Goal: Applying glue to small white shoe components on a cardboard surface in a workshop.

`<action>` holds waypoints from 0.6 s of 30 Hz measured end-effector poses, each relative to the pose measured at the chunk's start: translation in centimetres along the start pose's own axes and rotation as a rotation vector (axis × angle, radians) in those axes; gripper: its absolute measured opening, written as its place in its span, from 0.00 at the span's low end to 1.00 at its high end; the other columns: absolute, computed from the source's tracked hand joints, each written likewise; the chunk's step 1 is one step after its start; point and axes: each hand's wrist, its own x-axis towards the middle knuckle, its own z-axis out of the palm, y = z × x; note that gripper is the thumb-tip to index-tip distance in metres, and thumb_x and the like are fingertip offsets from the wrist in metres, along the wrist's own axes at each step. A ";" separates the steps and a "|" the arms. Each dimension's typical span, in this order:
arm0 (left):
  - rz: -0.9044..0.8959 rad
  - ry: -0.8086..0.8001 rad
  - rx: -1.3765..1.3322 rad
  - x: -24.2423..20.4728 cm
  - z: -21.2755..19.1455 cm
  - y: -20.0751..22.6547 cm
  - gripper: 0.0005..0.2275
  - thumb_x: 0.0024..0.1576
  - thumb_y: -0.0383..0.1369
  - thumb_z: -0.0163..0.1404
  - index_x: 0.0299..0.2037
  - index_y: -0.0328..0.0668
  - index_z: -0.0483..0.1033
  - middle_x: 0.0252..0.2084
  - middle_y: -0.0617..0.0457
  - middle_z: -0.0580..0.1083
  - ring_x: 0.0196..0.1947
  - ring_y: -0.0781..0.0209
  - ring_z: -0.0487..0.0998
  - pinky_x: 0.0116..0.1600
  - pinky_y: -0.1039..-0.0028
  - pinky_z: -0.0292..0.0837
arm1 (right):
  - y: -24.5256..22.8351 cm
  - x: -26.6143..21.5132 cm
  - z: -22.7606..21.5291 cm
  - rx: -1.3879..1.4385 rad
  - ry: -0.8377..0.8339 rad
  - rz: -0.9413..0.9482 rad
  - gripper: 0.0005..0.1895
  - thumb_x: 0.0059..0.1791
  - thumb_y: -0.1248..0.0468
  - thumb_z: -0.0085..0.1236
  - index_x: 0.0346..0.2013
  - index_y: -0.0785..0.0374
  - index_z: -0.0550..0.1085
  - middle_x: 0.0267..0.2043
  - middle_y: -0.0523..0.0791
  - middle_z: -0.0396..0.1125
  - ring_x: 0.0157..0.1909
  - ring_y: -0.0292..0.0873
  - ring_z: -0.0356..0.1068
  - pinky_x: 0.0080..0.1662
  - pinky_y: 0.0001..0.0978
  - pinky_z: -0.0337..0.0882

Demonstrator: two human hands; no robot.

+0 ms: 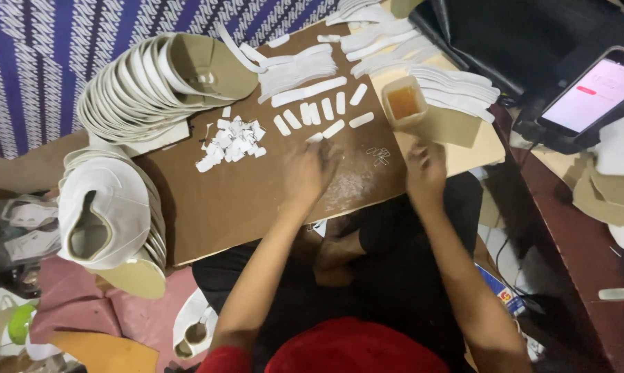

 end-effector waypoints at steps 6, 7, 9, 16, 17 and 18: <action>0.117 -0.008 -0.508 8.2 9.5 4.8 0.40 0.43 0.42 0.68 0.64 0.32 0.62 0.58 0.34 0.70 0.62 0.36 0.69 0.67 0.57 0.61 | -1.8 8.6 -1.6 0.496 -0.035 0.470 0.27 0.54 0.75 0.44 0.66 0.52 0.71 0.42 0.38 0.56 0.44 0.31 0.63 0.46 0.22 0.65; 0.120 -0.004 -0.514 9.1 10.0 5.6 0.40 0.43 0.42 0.68 0.64 0.32 0.62 0.58 0.34 0.70 0.62 0.36 0.69 0.67 0.57 0.61 | -3.5 9.3 -2.2 0.492 -0.033 0.465 0.27 0.54 0.75 0.44 0.66 0.52 0.71 0.42 0.38 0.56 0.44 0.31 0.63 0.46 0.22 0.65; 0.236 -0.029 -0.684 10.6 11.2 7.3 0.61 0.31 0.44 0.75 0.68 0.10 0.47 0.65 0.15 0.60 0.70 0.21 0.57 0.78 0.52 0.45 | -6.8 10.2 -3.3 0.704 -0.213 0.671 0.38 0.42 0.81 0.40 0.65 0.54 0.72 0.38 0.38 0.56 0.42 0.34 0.64 0.49 0.20 0.62; 0.157 0.032 -0.487 12.3 14.6 7.3 0.53 0.30 0.52 0.74 0.64 0.30 0.62 0.54 0.38 0.72 0.61 0.43 0.73 0.74 0.63 0.58 | -4.6 10.9 -2.2 0.507 -0.392 0.639 0.46 0.39 0.82 0.39 0.72 0.53 0.65 0.37 0.40 0.54 0.43 0.38 0.60 0.54 0.28 0.64; 0.147 0.034 -0.504 11.7 13.8 7.4 0.51 0.28 0.53 0.74 0.62 0.34 0.64 0.53 0.40 0.72 0.59 0.44 0.74 0.73 0.63 0.61 | -3.6 10.8 -1.5 0.403 -0.370 0.609 0.46 0.38 0.82 0.42 0.70 0.52 0.66 0.51 0.48 0.60 0.54 0.48 0.63 0.54 0.35 0.69; 0.140 0.039 -0.516 11.3 12.8 7.2 0.50 0.27 0.54 0.73 0.60 0.37 0.65 0.51 0.42 0.72 0.57 0.44 0.75 0.71 0.63 0.63 | -2.8 10.8 -0.6 0.304 -0.346 0.574 0.46 0.36 0.82 0.45 0.69 0.51 0.68 0.64 0.56 0.66 0.65 0.58 0.66 0.54 0.42 0.73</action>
